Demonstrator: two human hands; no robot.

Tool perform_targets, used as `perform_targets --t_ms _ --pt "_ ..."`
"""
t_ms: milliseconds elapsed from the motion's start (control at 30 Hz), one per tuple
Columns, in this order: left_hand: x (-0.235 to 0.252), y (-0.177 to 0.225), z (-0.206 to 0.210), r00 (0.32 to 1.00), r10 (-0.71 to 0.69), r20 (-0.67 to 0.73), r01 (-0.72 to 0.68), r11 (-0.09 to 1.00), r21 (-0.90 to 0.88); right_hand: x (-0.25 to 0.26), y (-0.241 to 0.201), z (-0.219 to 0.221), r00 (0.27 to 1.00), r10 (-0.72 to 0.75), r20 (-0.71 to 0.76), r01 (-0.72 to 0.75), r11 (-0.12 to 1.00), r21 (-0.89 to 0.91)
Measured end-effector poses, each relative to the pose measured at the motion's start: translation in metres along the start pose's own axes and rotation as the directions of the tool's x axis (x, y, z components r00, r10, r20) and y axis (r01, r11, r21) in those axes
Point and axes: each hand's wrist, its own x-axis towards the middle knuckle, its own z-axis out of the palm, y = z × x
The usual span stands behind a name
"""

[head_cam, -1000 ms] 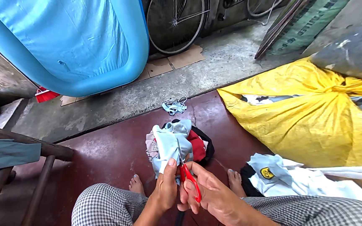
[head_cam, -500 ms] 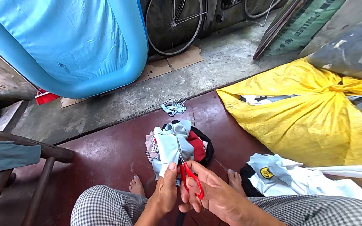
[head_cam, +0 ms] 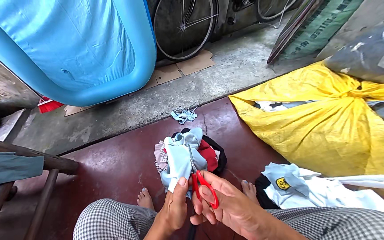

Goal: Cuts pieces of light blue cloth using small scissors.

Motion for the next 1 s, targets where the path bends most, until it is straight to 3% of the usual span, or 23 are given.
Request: perform_targets --t_ms 333,533,1000 --pt "-0.005 -0.001 -0.004 1.000 0.014 0.011 -0.015 0.999 0.034 0.000 -0.004 0.001 0.996 0.081 -0.046 -0.079 0.996 0.043" --pt "-0.004 -0.004 -0.005 1.000 0.024 0.018 -0.025 1.000 0.014 0.001 -0.003 -0.005 0.996 0.077 0.047 -0.078 0.997 0.025" --pt "-0.005 -0.009 -0.005 0.997 0.066 0.039 -0.069 0.995 0.074 0.001 -0.005 -0.010 0.996 0.076 0.043 -0.078 0.996 0.042"
